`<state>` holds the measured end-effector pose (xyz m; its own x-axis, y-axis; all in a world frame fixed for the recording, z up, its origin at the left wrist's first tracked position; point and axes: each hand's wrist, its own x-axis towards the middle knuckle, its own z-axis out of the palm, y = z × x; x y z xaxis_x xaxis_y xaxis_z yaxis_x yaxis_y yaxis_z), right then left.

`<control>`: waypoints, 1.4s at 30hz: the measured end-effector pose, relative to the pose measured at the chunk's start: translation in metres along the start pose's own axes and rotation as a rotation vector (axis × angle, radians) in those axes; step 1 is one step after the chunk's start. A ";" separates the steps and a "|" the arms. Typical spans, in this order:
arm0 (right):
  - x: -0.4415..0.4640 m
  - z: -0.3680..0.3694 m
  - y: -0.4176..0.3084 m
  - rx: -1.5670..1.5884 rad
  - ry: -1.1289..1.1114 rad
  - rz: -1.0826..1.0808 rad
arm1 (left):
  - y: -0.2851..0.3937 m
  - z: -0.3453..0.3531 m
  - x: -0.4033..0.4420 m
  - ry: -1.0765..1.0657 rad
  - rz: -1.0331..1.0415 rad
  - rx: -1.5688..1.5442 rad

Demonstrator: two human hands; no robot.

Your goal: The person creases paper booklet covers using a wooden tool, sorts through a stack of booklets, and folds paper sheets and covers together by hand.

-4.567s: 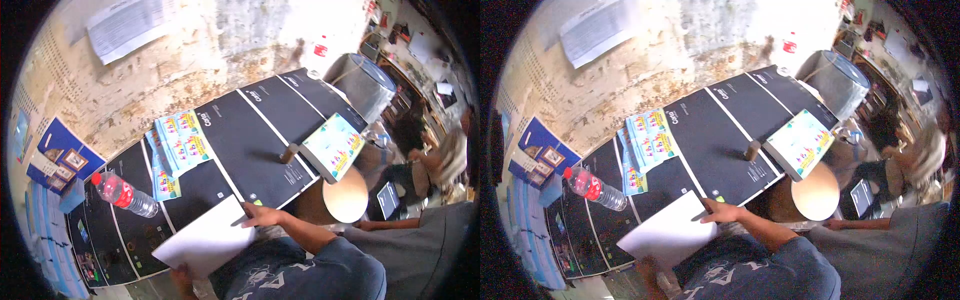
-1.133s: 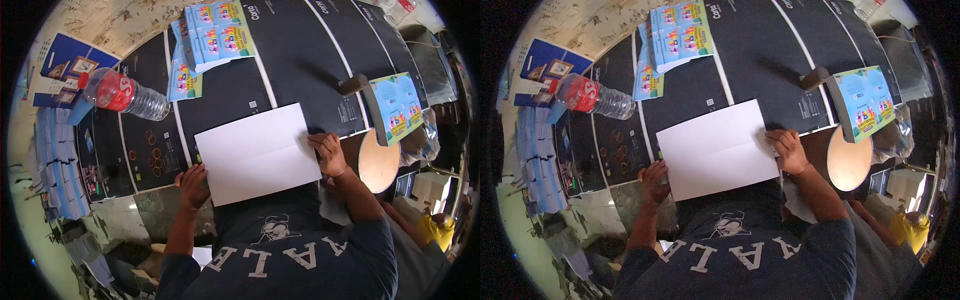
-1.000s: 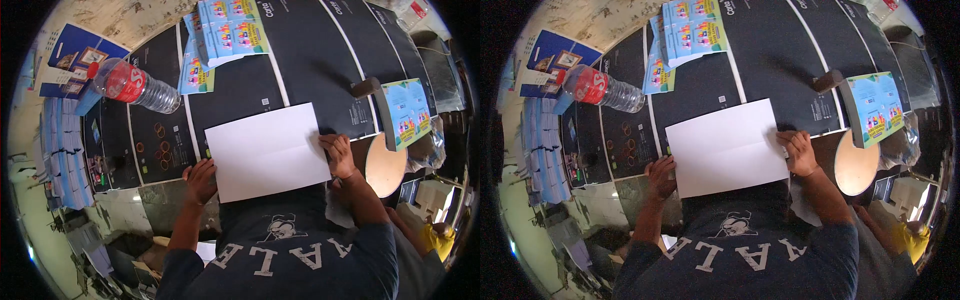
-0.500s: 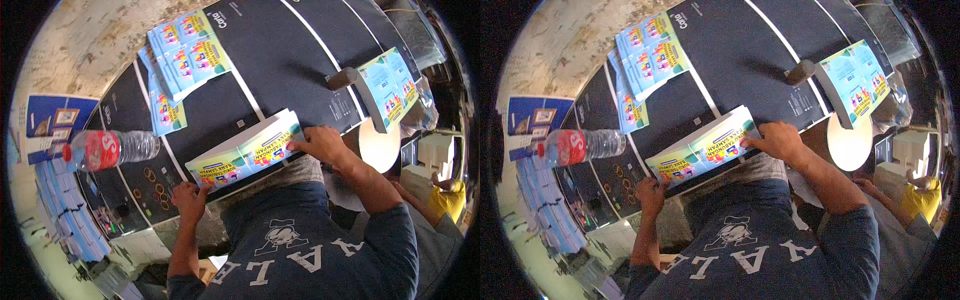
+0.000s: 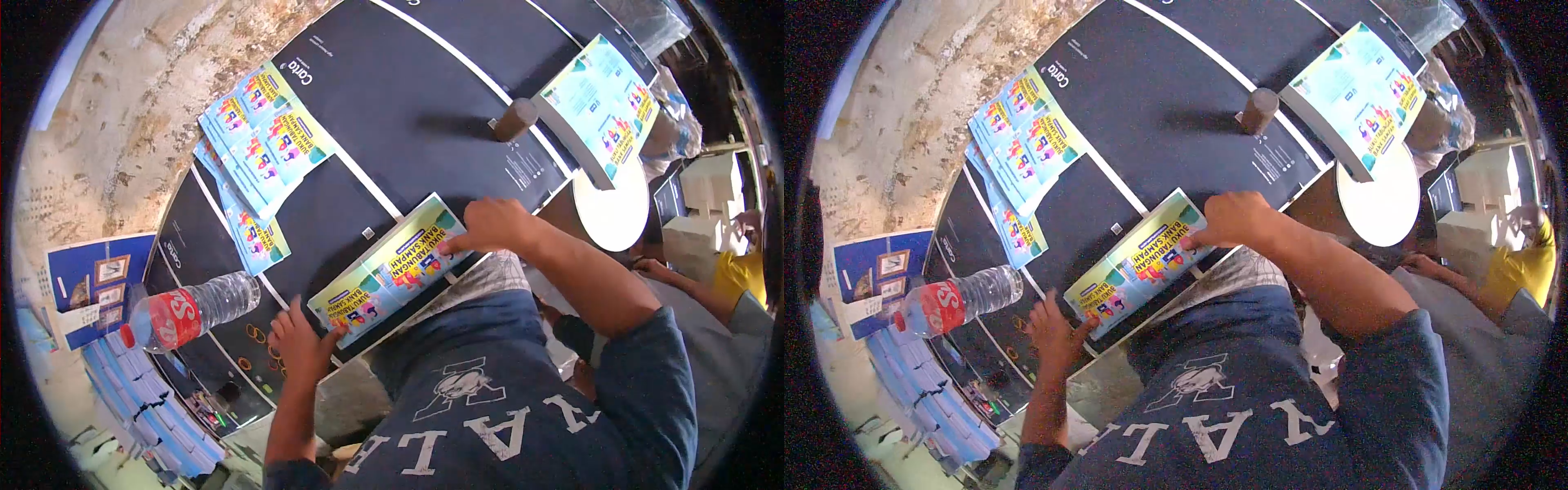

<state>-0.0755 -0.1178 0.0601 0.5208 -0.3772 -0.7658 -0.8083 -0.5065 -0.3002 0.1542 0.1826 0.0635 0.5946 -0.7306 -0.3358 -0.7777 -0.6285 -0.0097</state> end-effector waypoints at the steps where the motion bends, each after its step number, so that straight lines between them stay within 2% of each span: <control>1: 0.001 0.003 0.001 0.012 0.003 -0.001 | -0.002 -0.002 0.004 0.001 0.006 0.011; 3: 0.005 0.006 0.005 -0.011 0.036 -0.030 | 0.000 -0.009 0.025 0.106 0.420 0.048; 4: 0.005 0.007 0.005 0.004 0.042 -0.024 | 0.004 -0.014 0.033 0.106 0.435 0.057; 7: 0.004 0.004 0.002 0.042 0.020 0.001 | 0.033 -0.042 0.060 -0.085 0.961 0.346; 8: 0.003 0.001 0.000 0.063 -0.015 0.032 | 0.043 -0.042 0.068 -0.078 0.969 0.347; 10: 0.003 -0.001 -0.002 0.085 -0.050 0.070 | 0.055 -0.039 0.080 -0.080 1.356 0.516; 11: 0.006 0.001 -0.002 0.082 -0.038 0.076 | 0.060 -0.037 0.083 -0.006 1.405 0.460; 12: 0.009 0.002 -0.002 0.073 -0.028 0.081 | 0.064 -0.037 0.084 -0.001 1.412 0.450; 14: 0.014 0.004 -0.003 0.050 -0.015 0.113 | 0.070 -0.045 0.089 -0.240 1.358 0.474; 15: 0.015 0.006 -0.004 0.041 -0.008 0.140 | 0.064 -0.029 0.094 -0.091 1.397 0.394; 16: 0.016 0.004 -0.003 0.042 -0.008 0.153 | 0.063 -0.026 0.097 -0.088 1.408 0.388; 18: 0.015 0.002 -0.006 0.080 -0.043 0.167 | 0.069 -0.038 0.095 -0.253 1.343 0.439; 22: 0.015 -0.009 -0.013 0.077 -0.091 0.199 | 0.059 -0.017 0.107 -0.151 1.402 0.360; 31: 0.017 -0.008 -0.012 0.162 -0.143 0.240 | 0.059 -0.022 0.110 -0.218 1.399 0.237; 33: 0.018 -0.007 -0.012 0.172 -0.108 0.252 | 0.063 -0.031 0.108 -0.308 1.368 0.269; 37: 0.021 0.000 -0.007 0.225 -0.065 0.259 | 0.063 -0.035 0.111 -0.354 1.365 0.295; 39: 0.020 0.003 -0.005 0.221 -0.019 0.252 | 0.064 -0.036 0.113 -0.469 1.339 0.254; 42: 0.020 0.008 -0.002 0.216 0.037 0.221 | 0.066 -0.036 0.112 -0.482 1.331 0.273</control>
<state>-0.0652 -0.1181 0.0406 0.3324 -0.4898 -0.8060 -0.9407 -0.2337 -0.2459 0.1765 0.0495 0.0594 -0.6727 -0.5287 -0.5176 -0.7365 0.5454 0.4001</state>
